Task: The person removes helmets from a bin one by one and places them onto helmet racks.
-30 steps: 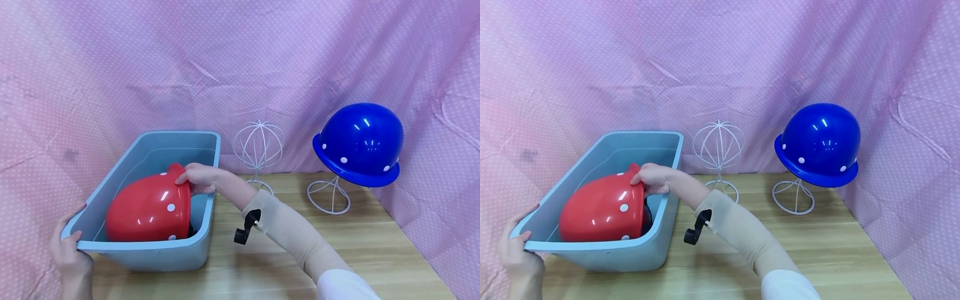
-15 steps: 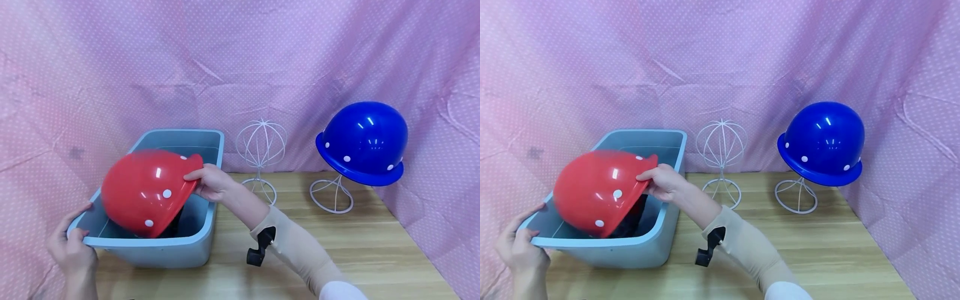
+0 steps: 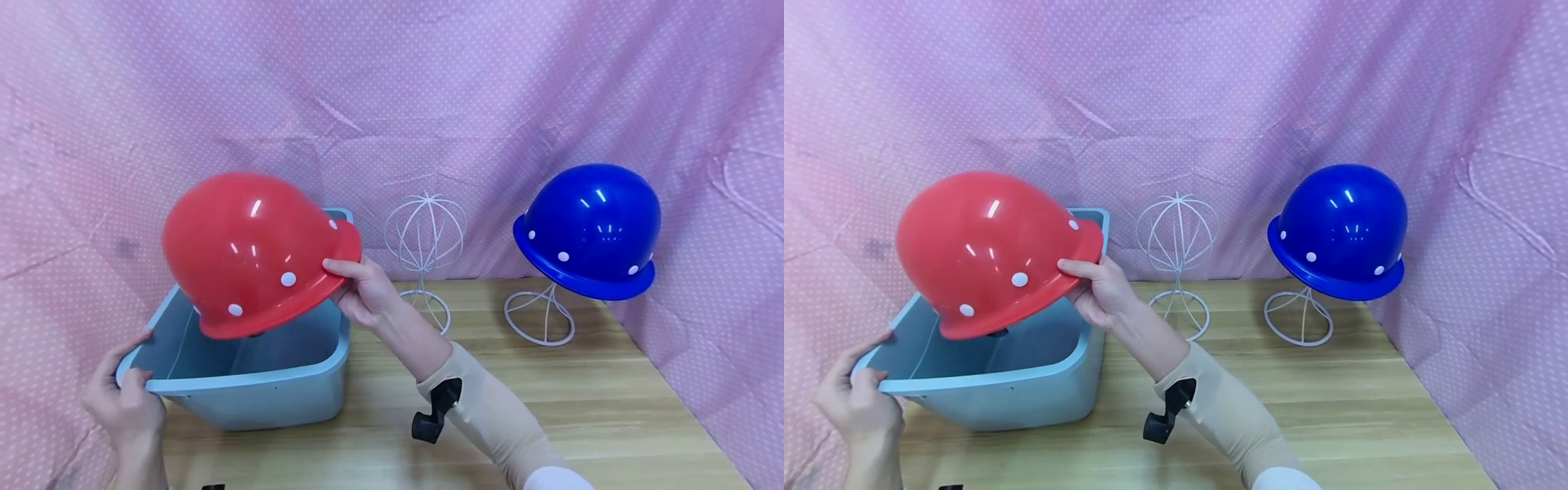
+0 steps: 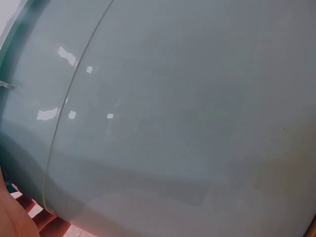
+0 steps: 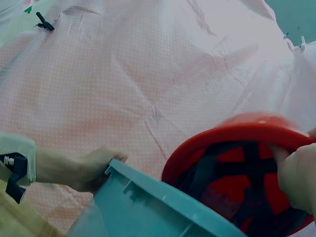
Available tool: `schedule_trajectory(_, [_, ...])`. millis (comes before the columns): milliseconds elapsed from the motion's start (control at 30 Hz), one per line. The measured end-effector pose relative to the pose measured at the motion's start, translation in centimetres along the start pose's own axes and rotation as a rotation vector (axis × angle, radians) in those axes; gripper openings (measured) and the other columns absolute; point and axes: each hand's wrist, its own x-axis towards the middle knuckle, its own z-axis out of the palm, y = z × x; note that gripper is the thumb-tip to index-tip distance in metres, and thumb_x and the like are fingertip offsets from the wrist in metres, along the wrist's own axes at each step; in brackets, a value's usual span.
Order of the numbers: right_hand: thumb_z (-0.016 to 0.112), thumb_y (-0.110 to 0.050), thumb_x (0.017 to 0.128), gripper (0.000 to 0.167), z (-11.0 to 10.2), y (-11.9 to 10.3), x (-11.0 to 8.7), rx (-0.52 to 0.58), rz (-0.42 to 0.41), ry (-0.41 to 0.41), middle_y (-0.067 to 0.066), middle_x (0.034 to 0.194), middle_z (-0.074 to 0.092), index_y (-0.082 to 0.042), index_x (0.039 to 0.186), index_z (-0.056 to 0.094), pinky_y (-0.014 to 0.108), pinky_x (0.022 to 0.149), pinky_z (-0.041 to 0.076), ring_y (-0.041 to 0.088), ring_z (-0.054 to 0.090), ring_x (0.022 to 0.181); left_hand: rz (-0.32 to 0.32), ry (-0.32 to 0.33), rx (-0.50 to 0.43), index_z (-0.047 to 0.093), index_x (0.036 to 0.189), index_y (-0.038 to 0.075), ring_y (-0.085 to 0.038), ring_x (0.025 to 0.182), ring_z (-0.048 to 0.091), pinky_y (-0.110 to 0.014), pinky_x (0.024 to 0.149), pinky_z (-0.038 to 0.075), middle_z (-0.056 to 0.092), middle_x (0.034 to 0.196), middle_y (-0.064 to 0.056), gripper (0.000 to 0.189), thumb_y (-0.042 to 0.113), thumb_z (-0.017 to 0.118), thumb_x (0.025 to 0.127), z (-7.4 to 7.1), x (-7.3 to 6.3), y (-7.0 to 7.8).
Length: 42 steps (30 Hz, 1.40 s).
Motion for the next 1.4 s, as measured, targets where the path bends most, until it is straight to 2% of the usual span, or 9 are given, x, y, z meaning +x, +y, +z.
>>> schedule_trajectory(133, [0.041,0.000,0.093,0.045,-0.5,0.2,-0.4,0.080,-0.087,-0.081,0.004,0.129,0.048,-0.015,0.135,0.040,0.030,0.088,0.051,0.023,0.045,0.123,-0.018,-0.021,0.001,0.074,0.103,0.007,-0.005,0.087,0.060,-0.014,0.071,0.045,0.070,0.107,0.005,0.054,-0.012,0.038,0.067,-0.1,-0.1,0.2])
schedule_trajectory(300, [0.060,-0.002,0.085,0.044,-0.7,-0.2,-0.9,0.185,-0.140,-0.188,0.001,0.123,0.050,-0.015,0.125,0.045,0.025,0.090,0.050,0.018,0.045,0.120,-0.045,-0.052,0.031,0.073,0.106,0.009,-0.009,0.107,0.062,-0.025,0.090,0.048,0.068,0.115,-0.002,0.055,-0.011,0.038,0.069,-0.2,0.0,0.2])
schedule_trajectory(400, [0.060,0.002,0.084,0.046,-0.5,-0.8,-1.0,0.139,-0.196,-0.248,0.001,0.122,0.049,-0.014,0.124,0.044,0.025,0.090,0.050,0.018,0.045,0.119,-0.044,-0.054,0.035,0.073,0.106,0.009,-0.010,0.109,0.061,-0.028,0.092,0.047,0.068,0.116,-0.003,0.055,-0.011,0.038,0.069,-0.2,0.1,0.3])
schedule_trajectory(500, [0.044,0.008,0.087,0.045,-0.4,-1.5,-0.9,0.040,-0.264,-0.284,0.002,0.123,0.047,-0.015,0.127,0.041,0.026,0.090,0.050,0.019,0.045,0.119,-0.048,-0.054,0.032,0.073,0.106,0.009,-0.009,0.107,0.062,-0.026,0.090,0.048,0.068,0.116,-0.004,0.055,-0.011,0.037,0.070,-0.1,0.1,0.4])
schedule_trajectory(633, [0.029,0.009,0.087,0.047,-0.6,-2.4,-0.9,-0.026,-0.314,-0.268,0.002,0.121,0.049,-0.015,0.126,0.041,0.027,0.090,0.050,0.019,0.047,0.118,-0.070,-0.061,0.029,0.072,0.108,0.008,-0.010,0.107,0.061,-0.026,0.090,0.048,0.067,0.117,-0.003,0.054,-0.011,0.037,0.071,-0.2,0.1,0.4])
schedule_trajectory(867, [0.030,0.010,0.085,0.049,-1.2,-3.6,-1.2,-0.055,-0.390,-0.258,0.002,0.121,0.049,-0.015,0.126,0.042,0.028,0.091,0.050,0.019,0.046,0.118,-0.064,-0.062,0.033,0.071,0.109,0.010,-0.013,0.115,0.058,-0.038,0.099,0.043,0.066,0.119,-0.001,0.054,-0.009,0.037,0.072,-0.3,-0.1,0.3])
schedule_trajectory(1067, [0.033,0.011,0.083,0.052,-1.1,-4.3,-1.8,-0.106,-0.468,-0.241,0.002,0.121,0.049,-0.017,0.127,0.040,0.029,0.092,0.049,0.018,0.046,0.117,-0.050,-0.041,0.045,0.072,0.107,0.010,-0.005,0.099,0.062,-0.027,0.091,0.047,0.068,0.115,-0.002,0.054,-0.010,0.037,0.072,-0.4,-0.1,0.4])
schedule_trajectory(1267, [0.032,0.012,0.085,0.046,-1.1,-5.4,-1.7,-0.091,-0.553,-0.268,0.004,0.119,0.051,-0.011,0.123,0.043,0.029,0.093,0.048,0.020,0.050,0.113,-0.033,-0.049,0.038,0.072,0.108,0.010,-0.007,0.105,0.061,-0.027,0.093,0.046,0.068,0.116,-0.001,0.054,-0.010,0.038,0.072,-0.3,0.1,0.3])
schedule_trajectory(1400, [0.030,0.014,0.085,0.044,-1.4,-6.3,-1.7,-0.110,-0.617,-0.254,0.004,0.116,0.054,-0.008,0.119,0.046,0.028,0.094,0.047,0.019,0.052,0.110,-0.004,-0.056,0.045,0.072,0.107,0.011,-0.005,0.092,0.063,-0.022,0.088,0.048,0.069,0.113,-0.001,0.055,-0.010,0.038,0.070,-0.2,0.1,0.4])
